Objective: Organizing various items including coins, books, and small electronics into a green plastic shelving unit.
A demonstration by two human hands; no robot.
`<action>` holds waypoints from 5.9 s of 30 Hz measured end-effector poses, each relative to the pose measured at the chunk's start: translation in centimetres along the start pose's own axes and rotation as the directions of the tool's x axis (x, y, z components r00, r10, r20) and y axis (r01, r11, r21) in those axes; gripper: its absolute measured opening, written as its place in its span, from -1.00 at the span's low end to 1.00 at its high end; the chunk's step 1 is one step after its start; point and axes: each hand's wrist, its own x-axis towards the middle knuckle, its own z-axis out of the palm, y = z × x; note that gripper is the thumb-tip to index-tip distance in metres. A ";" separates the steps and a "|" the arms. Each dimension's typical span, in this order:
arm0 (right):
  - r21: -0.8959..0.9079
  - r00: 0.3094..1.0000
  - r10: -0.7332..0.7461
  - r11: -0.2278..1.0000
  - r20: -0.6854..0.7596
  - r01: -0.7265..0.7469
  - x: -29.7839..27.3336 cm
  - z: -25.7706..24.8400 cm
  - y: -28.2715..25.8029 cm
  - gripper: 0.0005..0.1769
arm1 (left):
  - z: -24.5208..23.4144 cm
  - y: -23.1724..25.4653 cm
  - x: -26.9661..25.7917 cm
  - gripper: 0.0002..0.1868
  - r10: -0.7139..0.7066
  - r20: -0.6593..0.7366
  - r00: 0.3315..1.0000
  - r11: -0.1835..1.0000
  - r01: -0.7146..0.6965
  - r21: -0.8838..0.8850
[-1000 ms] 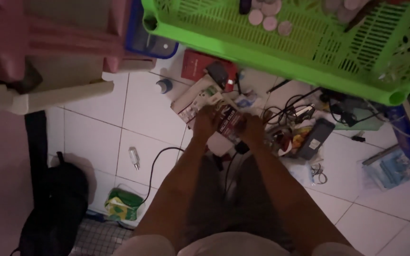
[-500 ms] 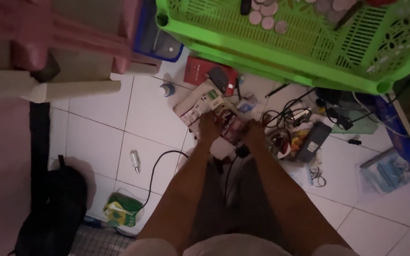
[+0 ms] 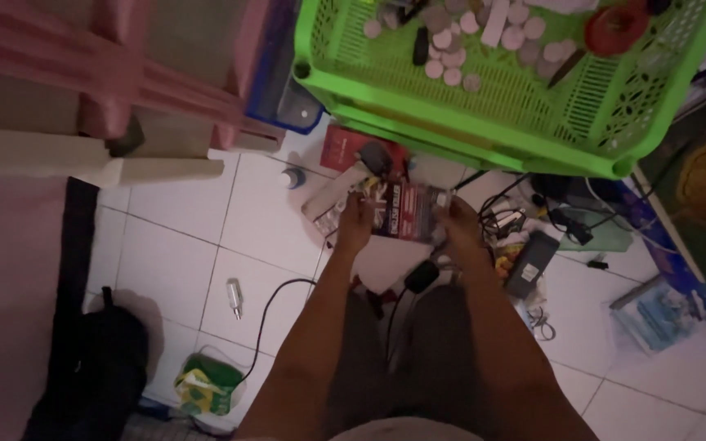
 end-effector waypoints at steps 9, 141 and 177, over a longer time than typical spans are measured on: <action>0.067 0.979 -0.205 0.977 0.009 0.204 -0.2 1.3 -5.5 -0.10 | -4.7 11.8 2.0 -0.69 0.108 -0.142 0.984 0.969 -0.136 -0.207; 0.252 0.969 -0.210 0.938 -0.131 0.237 16.4 1.0 -5.0 -0.70 | 6.3 -2.4 24.2 -0.66 0.397 0.004 0.918 0.895 -0.387 0.222; -0.604 0.586 -0.561 0.180 0.585 0.776 12.2 15.5 6.1 -0.26 | -2.8 -8.4 4.2 -0.51 0.109 -0.071 0.992 0.936 -0.078 0.343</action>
